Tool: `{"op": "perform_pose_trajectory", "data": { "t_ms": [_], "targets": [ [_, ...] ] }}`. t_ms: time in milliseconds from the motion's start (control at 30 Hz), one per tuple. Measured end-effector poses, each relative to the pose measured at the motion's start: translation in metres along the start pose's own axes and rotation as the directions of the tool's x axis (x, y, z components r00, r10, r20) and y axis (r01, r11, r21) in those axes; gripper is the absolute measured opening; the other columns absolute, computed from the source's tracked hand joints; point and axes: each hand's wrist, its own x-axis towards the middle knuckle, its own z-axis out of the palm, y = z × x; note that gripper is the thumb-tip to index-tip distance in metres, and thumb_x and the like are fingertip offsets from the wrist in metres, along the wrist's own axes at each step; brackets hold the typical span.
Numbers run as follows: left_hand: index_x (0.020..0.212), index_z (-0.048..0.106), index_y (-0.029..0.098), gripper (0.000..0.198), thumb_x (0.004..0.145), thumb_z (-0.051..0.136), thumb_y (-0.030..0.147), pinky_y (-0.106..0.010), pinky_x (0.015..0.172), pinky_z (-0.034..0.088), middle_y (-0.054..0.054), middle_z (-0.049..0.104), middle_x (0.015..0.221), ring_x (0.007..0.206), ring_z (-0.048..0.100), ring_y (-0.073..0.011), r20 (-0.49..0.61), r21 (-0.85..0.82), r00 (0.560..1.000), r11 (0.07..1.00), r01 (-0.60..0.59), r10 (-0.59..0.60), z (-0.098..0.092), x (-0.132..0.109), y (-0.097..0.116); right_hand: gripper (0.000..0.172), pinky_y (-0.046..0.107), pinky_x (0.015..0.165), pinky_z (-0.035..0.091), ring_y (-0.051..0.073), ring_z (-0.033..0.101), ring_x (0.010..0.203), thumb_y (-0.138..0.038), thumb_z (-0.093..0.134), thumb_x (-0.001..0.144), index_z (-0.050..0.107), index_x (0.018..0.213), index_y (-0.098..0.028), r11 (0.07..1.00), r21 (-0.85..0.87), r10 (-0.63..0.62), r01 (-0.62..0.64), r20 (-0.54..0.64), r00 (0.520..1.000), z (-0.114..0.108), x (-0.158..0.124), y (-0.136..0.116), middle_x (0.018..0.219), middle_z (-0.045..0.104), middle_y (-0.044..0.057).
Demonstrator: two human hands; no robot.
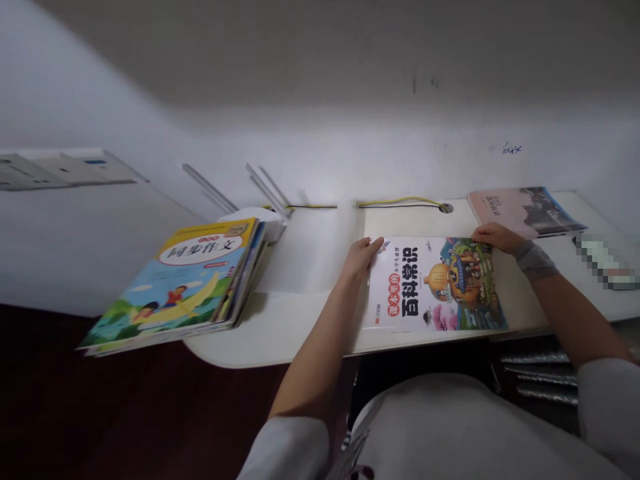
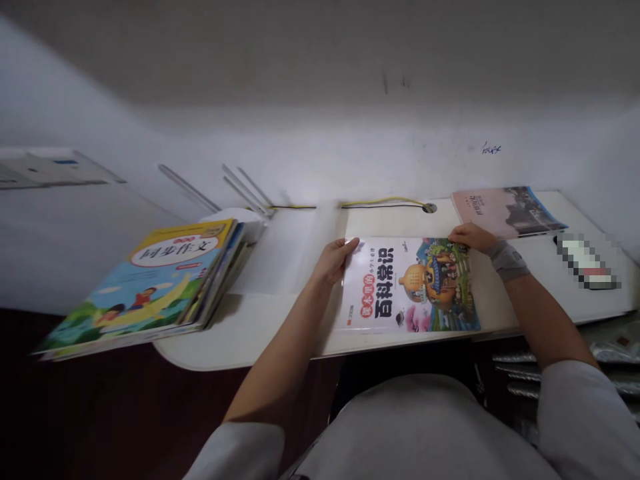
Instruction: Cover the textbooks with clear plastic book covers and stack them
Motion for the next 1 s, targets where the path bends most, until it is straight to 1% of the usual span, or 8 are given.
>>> {"op": "perform_pose_trajectory", "data": {
  "t_ms": [167,300,433,533,600,633,800,1000],
  "targets": [
    [0.060,0.049,0.018,0.036,0.065,0.066,0.049,-0.029,0.055,0.045,-0.001,0.056,0.052,0.054,0.059,-0.0176,-0.110,0.299,0.994,0.954,0.024,0.010,0.002,0.009,-0.007,0.054,0.025,0.049,0.033,0.012,0.044,0.050,-0.067,0.041,0.073,0.054,0.057,-0.018,0.979,-0.140,0.127,-0.147,-0.141,0.982,0.012,0.003,0.006,0.050,0.046,-0.002],
    [0.058,0.052,0.018,0.026,0.070,0.063,0.038,-0.034,0.071,0.045,-0.006,0.060,0.063,0.080,0.061,-0.0259,-0.170,0.578,0.980,0.816,0.012,0.106,0.001,0.012,-0.007,0.045,0.026,0.051,0.031,0.013,0.044,0.052,-0.059,0.044,0.077,0.048,0.054,-0.020,0.939,-0.228,0.181,-0.258,-0.311,0.933,0.024,0.000,0.014,0.051,0.047,0.000],
    [0.089,0.059,0.015,0.018,0.075,0.060,0.027,-0.040,0.088,0.039,-0.015,0.064,0.100,0.106,0.054,-0.0313,-0.182,0.748,0.959,0.663,-0.008,0.218,0.013,0.005,0.001,0.040,0.027,0.056,0.031,0.016,0.047,0.061,-0.050,0.044,0.081,0.047,0.054,-0.020,0.895,-0.309,0.180,-0.321,-0.409,0.895,0.035,-0.003,0.019,0.059,0.054,0.004],
    [0.115,0.052,0.017,0.034,0.081,0.052,0.021,-0.044,0.098,0.032,-0.016,0.053,0.125,0.120,0.045,-0.0306,0.010,0.933,0.925,0.329,-0.145,0.379,0.036,0.000,0.009,0.042,0.027,0.057,0.031,0.016,0.047,0.062,-0.048,0.039,0.085,0.047,0.054,-0.020,0.882,-0.345,0.163,-0.320,-0.412,0.896,0.039,-0.003,0.020,0.060,0.055,0.004],
    [0.114,0.055,0.017,0.030,0.086,0.045,0.022,-0.044,0.097,0.034,-0.015,0.054,0.125,0.119,0.046,-0.0288,0.222,0.956,0.914,0.108,-0.272,0.341,0.055,0.001,0.014,0.045,0.027,0.057,0.031,0.016,0.048,0.062,-0.048,0.036,0.087,0.047,0.053,-0.020,0.876,-0.366,0.153,-0.314,-0.408,0.900,0.039,-0.002,0.021,0.059,0.055,0.004],
    [0.110,0.057,0.017,0.027,0.088,0.043,0.023,-0.042,0.095,0.036,-0.014,0.057,0.120,0.115,0.049,-0.0275,0.295,0.943,0.911,0.068,-0.326,0.288,0.066,0.003,0.015,0.046,0.027,0.057,0.031,0.016,0.048,0.062,-0.048,0.034,0.088,0.047,0.053,-0.020,0.872,-0.376,0.149,-0.314,-0.407,0.901,0.039,-0.002,0.021,0.059,0.056,0.004],
    [0.092,0.066,0.018,0.026,0.088,0.044,0.031,-0.031,0.079,0.045,-0.010,0.068,0.097,0.091,0.062,-0.0220,0.415,0.901,0.900,0.081,-0.427,0.135,0.101,0.017,0.016,0.049,0.027,0.057,0.031,0.015,0.049,0.060,-0.044,0.029,0.092,0.051,0.056,-0.018,0.842,-0.427,0.153,-0.330,-0.397,0.905,0.037,-0.001,0.018,0.061,0.058,0.004],
    [0.091,0.067,0.019,0.027,0.086,0.048,0.036,-0.025,0.072,0.045,-0.006,0.070,0.093,0.086,0.064,-0.0190,0.436,0.889,0.897,0.122,-0.442,0.068,0.107,0.037,0.017,0.048,0.026,0.058,0.033,0.016,0.055,0.065,-0.044,0.031,0.093,0.059,0.065,-0.016,0.771,-0.505,0.202,-0.388,-0.385,0.901,0.036,-0.003,0.008,0.068,0.063,0.006]
  ]
}}
